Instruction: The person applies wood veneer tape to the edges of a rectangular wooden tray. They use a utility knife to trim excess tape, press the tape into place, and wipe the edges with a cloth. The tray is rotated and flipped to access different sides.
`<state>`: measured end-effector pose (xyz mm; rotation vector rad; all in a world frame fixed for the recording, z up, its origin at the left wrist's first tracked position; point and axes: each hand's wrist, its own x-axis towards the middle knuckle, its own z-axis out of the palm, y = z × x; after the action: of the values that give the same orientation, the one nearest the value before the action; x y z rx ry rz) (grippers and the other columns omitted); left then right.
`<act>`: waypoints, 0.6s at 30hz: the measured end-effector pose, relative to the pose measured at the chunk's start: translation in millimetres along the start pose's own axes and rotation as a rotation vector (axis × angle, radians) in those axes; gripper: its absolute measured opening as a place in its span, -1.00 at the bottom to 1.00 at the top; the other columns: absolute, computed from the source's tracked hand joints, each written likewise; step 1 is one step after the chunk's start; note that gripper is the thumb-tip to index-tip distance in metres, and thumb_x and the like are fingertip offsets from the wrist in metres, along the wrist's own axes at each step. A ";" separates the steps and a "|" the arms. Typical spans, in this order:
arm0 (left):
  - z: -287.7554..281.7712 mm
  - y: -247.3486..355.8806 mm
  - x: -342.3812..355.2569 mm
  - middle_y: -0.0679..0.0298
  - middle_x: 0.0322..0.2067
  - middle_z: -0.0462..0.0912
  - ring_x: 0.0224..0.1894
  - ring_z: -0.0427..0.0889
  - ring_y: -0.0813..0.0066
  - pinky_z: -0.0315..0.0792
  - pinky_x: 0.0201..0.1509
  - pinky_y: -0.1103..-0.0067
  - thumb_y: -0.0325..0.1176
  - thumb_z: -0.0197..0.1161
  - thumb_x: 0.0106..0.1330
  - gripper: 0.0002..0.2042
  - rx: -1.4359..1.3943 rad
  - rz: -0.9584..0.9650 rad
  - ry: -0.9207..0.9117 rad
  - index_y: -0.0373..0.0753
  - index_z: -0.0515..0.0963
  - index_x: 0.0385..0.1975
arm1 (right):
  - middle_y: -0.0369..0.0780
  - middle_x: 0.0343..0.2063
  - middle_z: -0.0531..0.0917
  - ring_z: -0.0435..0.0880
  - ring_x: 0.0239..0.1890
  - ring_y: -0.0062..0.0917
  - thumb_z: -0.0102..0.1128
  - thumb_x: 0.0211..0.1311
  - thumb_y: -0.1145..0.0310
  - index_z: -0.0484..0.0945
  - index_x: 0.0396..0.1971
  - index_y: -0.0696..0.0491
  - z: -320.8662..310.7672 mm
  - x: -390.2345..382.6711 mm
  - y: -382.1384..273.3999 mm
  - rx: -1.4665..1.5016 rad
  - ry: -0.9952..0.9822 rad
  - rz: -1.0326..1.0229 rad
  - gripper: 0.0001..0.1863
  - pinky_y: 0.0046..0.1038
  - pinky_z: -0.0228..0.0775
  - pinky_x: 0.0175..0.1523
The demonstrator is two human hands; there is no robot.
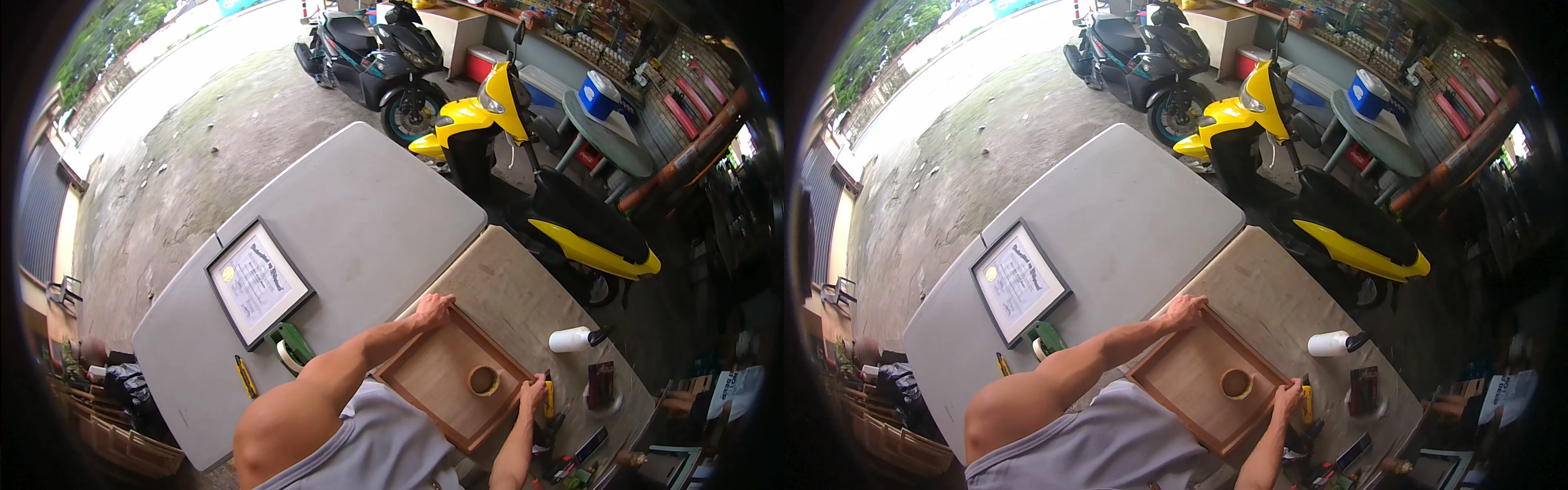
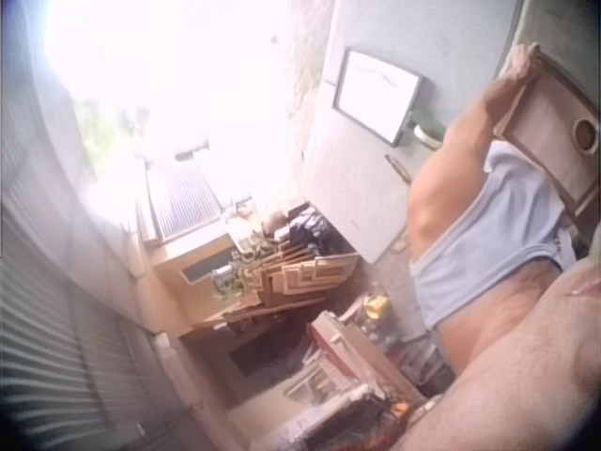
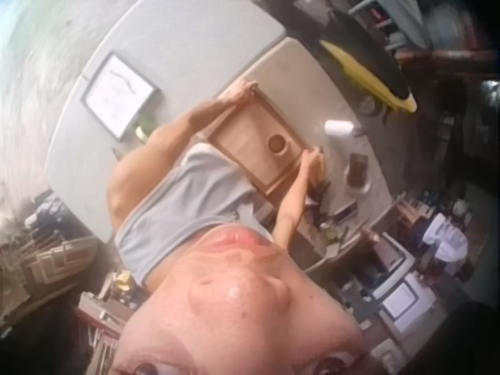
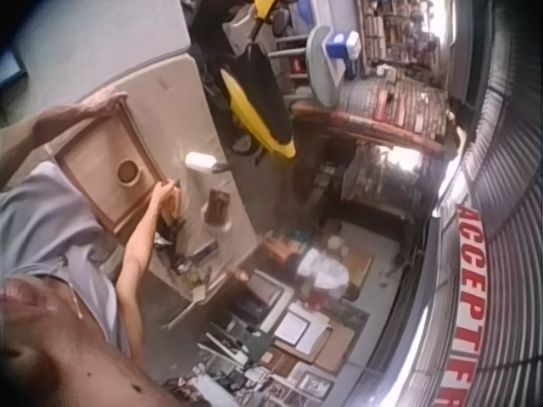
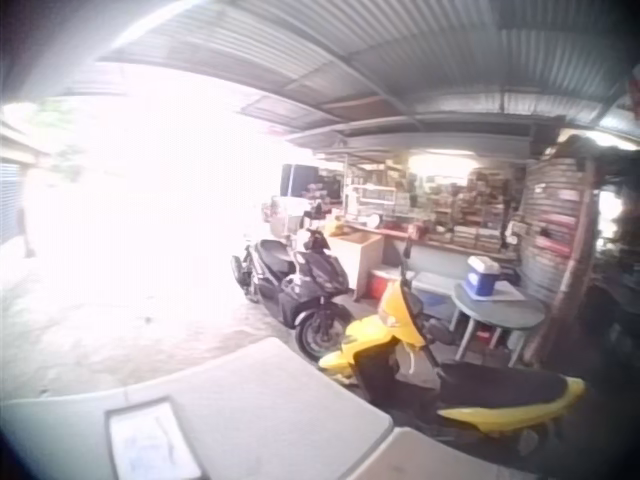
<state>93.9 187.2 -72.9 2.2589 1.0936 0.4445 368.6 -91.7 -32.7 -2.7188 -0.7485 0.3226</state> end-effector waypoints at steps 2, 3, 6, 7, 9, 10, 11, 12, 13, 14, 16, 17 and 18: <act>-1.3 1.7 2.3 0.09 -0.49 0.64 -0.38 0.63 0.04 0.44 -0.31 0.20 -0.41 0.06 0.04 -0.71 -0.037 -0.033 -0.005 -0.10 0.55 -0.20 | 0.05 -0.16 0.59 0.51 -0.04 -0.02 0.16 0.04 0.51 0.50 -0.14 0.12 -4.0 -3.1 -0.7 0.037 -0.021 -0.052 -0.69 -0.12 0.32 0.07; -2.1 4.2 4.1 0.10 -0.48 0.64 -0.37 0.63 0.03 0.44 -0.31 0.20 -0.43 0.05 0.04 -0.71 -0.057 -0.046 -0.009 -0.07 0.56 -0.23 | 0.05 -0.15 0.59 0.51 -0.03 -0.02 0.15 0.06 0.51 0.49 -0.13 0.12 -6.4 -4.9 1.9 0.055 -0.029 -0.076 -0.69 -0.13 0.32 0.08; -8.9 8.6 2.5 0.12 -0.48 0.64 -0.34 0.63 0.04 0.44 -0.29 0.21 -0.44 0.04 0.02 -0.71 -0.091 -0.063 -0.001 -0.05 0.57 -0.25 | 0.04 -0.10 0.57 0.50 -0.01 -0.03 0.15 0.10 0.52 0.47 -0.10 0.13 6.9 -8.5 15.4 0.090 0.074 -0.187 -0.68 -0.14 0.31 0.11; -9.9 8.9 2.5 0.13 -0.47 0.66 -0.31 0.64 0.04 0.46 -0.25 0.24 -0.44 0.04 0.01 -0.71 -0.074 -0.080 -0.030 -0.06 0.58 -0.25 | 0.05 -0.09 0.56 0.49 0.01 -0.05 0.17 0.12 0.51 0.45 -0.05 0.12 9.6 -10.0 16.7 0.117 0.076 -0.184 -0.65 -0.16 0.31 0.12; -18.9 16.0 -0.6 0.14 -0.44 0.67 -0.29 0.64 0.05 0.46 -0.23 0.24 -0.45 0.05 0.01 -0.71 -0.086 -0.083 -0.013 -0.06 0.59 -0.25 | 0.04 -0.08 0.56 0.47 0.03 -0.05 0.18 0.12 0.51 0.45 -0.03 0.12 7.6 -11.2 14.4 0.143 0.051 -0.158 -0.63 -0.16 0.29 0.14; -22.8 18.5 -2.4 0.14 -0.43 0.68 -0.28 0.64 0.05 0.46 -0.21 0.25 -0.45 0.05 0.01 -0.71 -0.093 -0.084 -0.006 -0.06 0.59 -0.25 | 0.04 -0.07 0.56 0.47 0.04 -0.05 0.18 0.12 0.51 0.45 -0.02 0.11 6.1 -14.0 13.0 0.157 0.038 -0.144 -0.63 -0.16 0.29 0.15; -22.3 16.4 -3.5 0.13 -0.40 0.69 -0.27 0.64 0.05 0.47 -0.19 0.24 -0.45 0.05 0.03 -0.71 -0.108 -0.064 0.011 -0.07 0.60 -0.25 | 0.03 -0.06 0.56 0.46 0.05 -0.05 0.19 0.12 0.50 0.45 -0.01 0.08 11.8 -11.9 18.7 0.154 0.029 -0.145 -0.61 -0.14 0.28 0.15; -26.3 17.1 -5.4 0.12 -0.39 0.68 -0.27 0.64 0.04 0.47 -0.18 0.24 -0.45 0.05 0.04 -0.72 -0.087 -0.094 -0.006 -0.08 0.60 -0.26 | 0.03 -0.05 0.56 0.45 0.05 -0.05 0.20 0.12 0.50 0.45 -0.01 0.07 11.3 -15.1 13.5 0.137 0.023 -0.128 -0.61 -0.13 0.28 0.15; -31.3 21.0 -5.1 0.12 -0.39 0.68 -0.26 0.64 0.03 0.47 -0.18 0.23 -0.44 0.05 0.04 -0.74 -0.067 -0.120 -0.025 -0.08 0.60 -0.27 | 0.03 -0.05 0.56 0.45 0.06 -0.05 0.20 0.12 0.50 0.46 0.00 0.06 8.8 -15.2 5.9 0.120 0.019 -0.108 -0.61 -0.12 0.27 0.15; -34.4 22.3 -5.1 0.11 -0.39 0.68 -0.26 0.64 0.03 0.47 -0.18 0.22 -0.44 0.05 0.05 -0.75 -0.045 -0.147 -0.046 -0.09 0.60 -0.28 | 0.03 -0.05 0.56 0.45 0.06 -0.05 0.21 0.12 0.49 0.46 0.00 0.06 8.7 -20.4 4.5 0.103 0.014 -0.086 -0.61 -0.11 0.27 0.14; -23.8 15.4 2.1 0.07 -0.41 0.66 -0.27 0.63 -0.01 0.46 -0.22 0.18 -0.43 0.06 0.06 -0.79 -0.030 -0.138 -0.042 -0.09 0.59 -0.32 | 0.02 -0.05 0.57 0.46 0.06 -0.06 0.23 0.10 0.46 0.47 -0.01 0.02 36.6 -6.5 27.0 0.120 0.063 -0.046 -0.60 -0.10 0.29 0.13; -14.4 10.6 3.7 0.06 -0.43 0.65 -0.28 0.62 -0.02 0.46 -0.24 0.17 -0.43 0.07 0.05 -0.79 -0.022 -0.121 -0.024 -0.08 0.59 -0.33 | 0.03 -0.07 0.57 0.48 0.04 -0.05 0.24 0.09 0.45 0.48 -0.03 0.03 49.7 -0.4 33.2 0.113 0.090 0.012 -0.61 -0.11 0.31 0.11; -8.0 10.9 2.5 0.05 -0.46 0.64 -0.33 0.61 -0.03 0.44 -0.28 0.14 -0.44 0.08 0.03 -0.82 -0.032 -0.026 0.109 -0.08 0.58 -0.38 | 0.01 -0.12 0.60 0.54 -0.02 -0.07 0.20 0.14 0.38 0.51 -0.03 0.06 53.4 4.6 36.7 0.135 0.132 0.007 -0.64 -0.14 0.37 0.06</act>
<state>97.8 186.6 -59.7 2.2124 1.1609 0.5765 373.7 -107.2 -95.7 -2.5871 -0.6564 0.1863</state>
